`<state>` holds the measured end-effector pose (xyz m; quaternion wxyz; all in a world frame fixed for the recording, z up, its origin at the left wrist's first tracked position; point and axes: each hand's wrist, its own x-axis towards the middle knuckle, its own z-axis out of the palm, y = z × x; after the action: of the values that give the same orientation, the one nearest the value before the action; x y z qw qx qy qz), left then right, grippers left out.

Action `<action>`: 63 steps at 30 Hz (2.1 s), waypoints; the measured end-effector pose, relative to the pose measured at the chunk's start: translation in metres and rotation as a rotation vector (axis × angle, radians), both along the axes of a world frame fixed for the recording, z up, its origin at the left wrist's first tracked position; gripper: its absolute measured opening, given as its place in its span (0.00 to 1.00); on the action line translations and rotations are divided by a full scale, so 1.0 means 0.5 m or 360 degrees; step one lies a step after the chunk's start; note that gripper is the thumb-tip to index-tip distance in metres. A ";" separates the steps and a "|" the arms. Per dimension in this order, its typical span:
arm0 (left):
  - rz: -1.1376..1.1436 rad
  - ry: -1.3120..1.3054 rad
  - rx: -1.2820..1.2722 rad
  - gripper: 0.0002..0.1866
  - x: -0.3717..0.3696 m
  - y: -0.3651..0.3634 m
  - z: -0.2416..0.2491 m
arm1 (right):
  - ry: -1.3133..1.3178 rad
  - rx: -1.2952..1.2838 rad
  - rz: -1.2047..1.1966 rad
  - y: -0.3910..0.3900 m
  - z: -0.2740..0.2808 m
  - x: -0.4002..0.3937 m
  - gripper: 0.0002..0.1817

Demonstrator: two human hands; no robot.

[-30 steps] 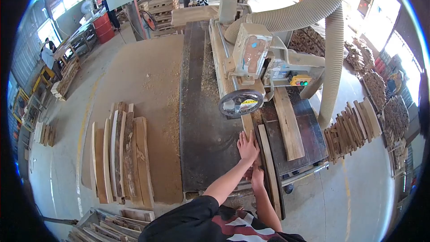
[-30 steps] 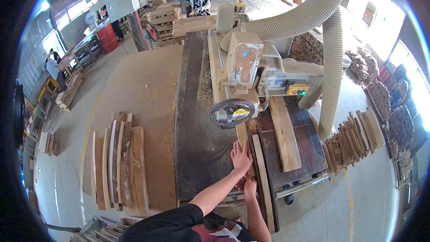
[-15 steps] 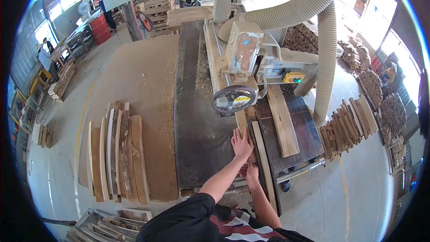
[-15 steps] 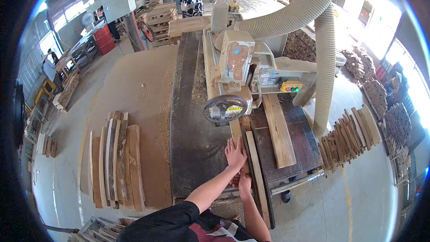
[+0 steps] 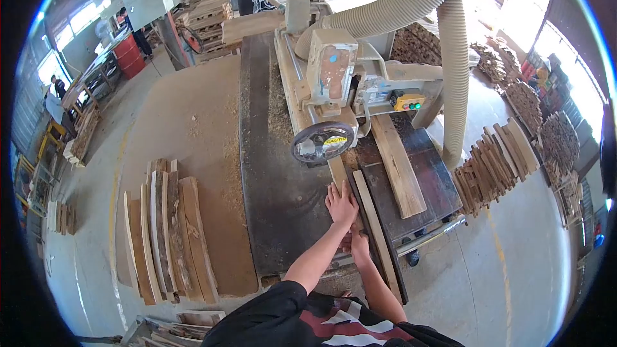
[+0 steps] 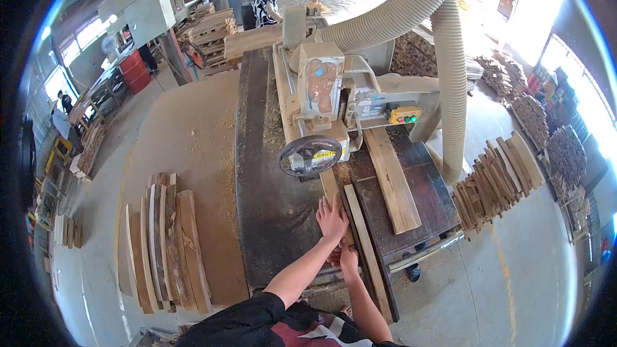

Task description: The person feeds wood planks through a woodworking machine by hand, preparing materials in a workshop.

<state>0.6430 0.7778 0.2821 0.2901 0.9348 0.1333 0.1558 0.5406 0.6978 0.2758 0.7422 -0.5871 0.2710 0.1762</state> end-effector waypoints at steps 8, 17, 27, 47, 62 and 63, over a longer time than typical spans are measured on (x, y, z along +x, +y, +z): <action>-0.0003 0.0007 -0.0005 0.35 0.002 -0.001 -0.009 | 0.0007 -0.0042 0.0014 0.002 0.015 -0.004 0.35; -0.0002 -0.0189 0.0055 0.36 -0.009 -0.002 0.007 | 0.0057 -0.0077 0.0074 0.002 0.025 -0.008 0.33; -0.0053 -0.0008 0.0136 0.33 0.007 -0.004 -0.036 | 0.0055 -0.0024 0.0102 -0.005 0.051 -0.015 0.30; -0.0024 -0.0039 -0.0007 0.35 0.000 0.002 -0.008 | 0.0010 -0.0038 0.0045 0.005 0.034 -0.005 0.26; 0.0014 -0.0062 0.0020 0.35 -0.003 0.000 -0.001 | 0.0042 -0.0103 0.0071 0.006 0.046 -0.009 0.34; 0.0014 -0.0060 0.0022 0.35 0.000 0.001 -0.003 | 0.0043 -0.0098 0.0074 0.007 0.046 -0.009 0.34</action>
<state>0.6429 0.7784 0.2804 0.2854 0.9331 0.1307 0.1755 0.5361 0.7013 0.2987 0.7157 -0.6135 0.2725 0.1929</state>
